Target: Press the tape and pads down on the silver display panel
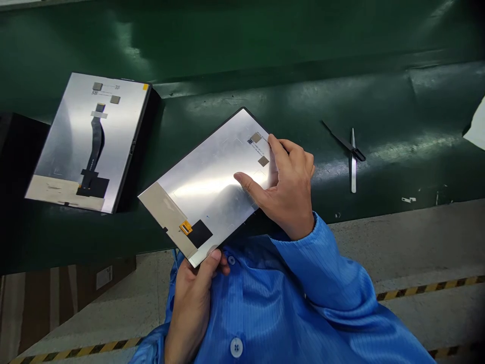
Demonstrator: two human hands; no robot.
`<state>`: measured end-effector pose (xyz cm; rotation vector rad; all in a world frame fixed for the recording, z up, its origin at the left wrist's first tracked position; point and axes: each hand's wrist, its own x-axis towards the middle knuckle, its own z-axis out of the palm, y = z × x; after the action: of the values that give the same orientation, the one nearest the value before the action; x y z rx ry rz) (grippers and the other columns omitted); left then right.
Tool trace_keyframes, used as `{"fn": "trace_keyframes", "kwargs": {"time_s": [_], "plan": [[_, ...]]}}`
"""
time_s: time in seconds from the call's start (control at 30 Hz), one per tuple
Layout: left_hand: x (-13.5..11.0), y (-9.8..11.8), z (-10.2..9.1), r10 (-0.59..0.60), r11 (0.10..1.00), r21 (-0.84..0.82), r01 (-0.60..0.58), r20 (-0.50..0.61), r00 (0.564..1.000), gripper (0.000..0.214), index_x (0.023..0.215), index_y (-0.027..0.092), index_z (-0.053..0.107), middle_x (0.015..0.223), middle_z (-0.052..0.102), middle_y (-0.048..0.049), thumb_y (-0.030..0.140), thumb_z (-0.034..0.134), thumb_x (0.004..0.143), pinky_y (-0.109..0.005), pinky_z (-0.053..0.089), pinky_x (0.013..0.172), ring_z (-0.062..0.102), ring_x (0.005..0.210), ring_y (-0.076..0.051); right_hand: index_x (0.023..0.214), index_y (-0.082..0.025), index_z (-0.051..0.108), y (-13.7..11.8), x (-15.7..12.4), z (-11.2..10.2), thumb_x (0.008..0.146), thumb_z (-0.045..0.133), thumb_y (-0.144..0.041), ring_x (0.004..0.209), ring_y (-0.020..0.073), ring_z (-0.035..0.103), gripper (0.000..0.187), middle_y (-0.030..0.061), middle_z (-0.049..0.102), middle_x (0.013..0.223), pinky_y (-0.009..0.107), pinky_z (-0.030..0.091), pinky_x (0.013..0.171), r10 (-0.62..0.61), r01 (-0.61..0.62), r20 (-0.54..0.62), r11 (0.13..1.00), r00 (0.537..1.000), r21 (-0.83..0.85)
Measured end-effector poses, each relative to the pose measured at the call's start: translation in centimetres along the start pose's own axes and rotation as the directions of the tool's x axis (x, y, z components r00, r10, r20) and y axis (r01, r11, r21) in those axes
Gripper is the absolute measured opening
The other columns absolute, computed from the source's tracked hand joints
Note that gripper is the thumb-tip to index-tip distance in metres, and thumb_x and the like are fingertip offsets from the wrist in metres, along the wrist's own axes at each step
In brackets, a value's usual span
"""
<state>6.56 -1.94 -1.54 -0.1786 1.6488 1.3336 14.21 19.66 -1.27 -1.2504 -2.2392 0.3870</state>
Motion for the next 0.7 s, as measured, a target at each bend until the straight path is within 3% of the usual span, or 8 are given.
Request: {"fn": "trace_keyframes", "kwargs": {"time_s": [0.17, 0.37, 0.47, 0.6, 0.7], "plan": [[0.0, 0.3, 0.2, -0.01, 1.0, -0.014, 0.01, 0.007, 1.0, 0.037, 0.091, 0.02, 0.064, 0.075, 0.064, 0.0016, 0.051, 0.082, 0.081, -0.027, 0.052, 0.07, 0.06, 0.07, -0.014, 0.148, -0.012, 0.056, 0.0, 0.1, -0.1, 0.084, 0.07, -0.072, 0.127, 0.0324, 0.052, 0.089, 0.0166, 0.058, 0.14, 0.05, 0.043, 0.109, -0.009, 0.009, -0.005, 1.0, 1.0, -0.016], [0.4, -0.3, -1.9, -0.067, 0.989, 0.141, 0.049, 0.121, 0.99, 0.035, 0.096, 0.017, 0.072, 0.093, 0.073, -0.0038, 0.045, 0.085, 0.08, -0.026, 0.055, 0.082, 0.066, 0.083, -0.015, 0.147, -0.012, 0.057, 0.0, 0.0, 0.0, 0.085, 0.069, -0.073, 0.127, 0.0325, 0.052, 0.088, 0.0166, 0.059, 0.139, 0.051, 0.043, 0.109, -0.007, 0.006, -0.013, 1.0, 1.0, -0.012], [0.3, -0.7, -2.8, -0.086, 0.983, 0.167, 0.072, 0.076, 0.993, 0.046, 0.104, 0.017, 0.073, 0.098, 0.076, -0.0073, 0.048, 0.09, 0.074, -0.028, 0.057, 0.086, 0.069, 0.087, -0.017, 0.148, -0.012, 0.056, 0.0, -0.1, 0.0, 0.084, 0.068, -0.074, 0.127, 0.0321, 0.052, 0.089, 0.0164, 0.059, 0.139, 0.05, 0.043, 0.108, -0.005, 0.005, -0.011, 1.0, 1.0, -0.01], [-0.3, -0.2, -3.1, -0.051, 0.996, 0.077, 0.048, 0.029, 0.998, 0.055, 0.113, 0.016, 0.072, 0.108, 0.078, -0.0113, 0.05, 0.089, 0.073, -0.033, 0.058, 0.092, 0.072, 0.097, -0.022, 0.148, -0.013, 0.056, 0.0, 0.0, 0.0, 0.085, 0.067, -0.074, 0.127, 0.0322, 0.051, 0.089, 0.0165, 0.058, 0.14, 0.05, 0.043, 0.108, -0.002, 0.002, -0.003, 1.0, 1.0, -0.019], [-0.5, 0.4, -2.7, -0.031, 0.998, 0.048, 0.032, -0.025, 0.999, 0.055, 0.109, 0.015, 0.073, 0.102, 0.079, -0.0114, 0.051, 0.089, 0.072, -0.033, 0.058, 0.088, 0.073, 0.092, -0.023, 0.149, -0.013, 0.055, 0.0, 0.0, -0.1, 0.086, 0.066, -0.074, 0.127, 0.0329, 0.051, 0.089, 0.0174, 0.057, 0.14, 0.05, 0.042, 0.107, 0.001, -0.001, 0.008, 1.0, 1.0, -0.025]]}}
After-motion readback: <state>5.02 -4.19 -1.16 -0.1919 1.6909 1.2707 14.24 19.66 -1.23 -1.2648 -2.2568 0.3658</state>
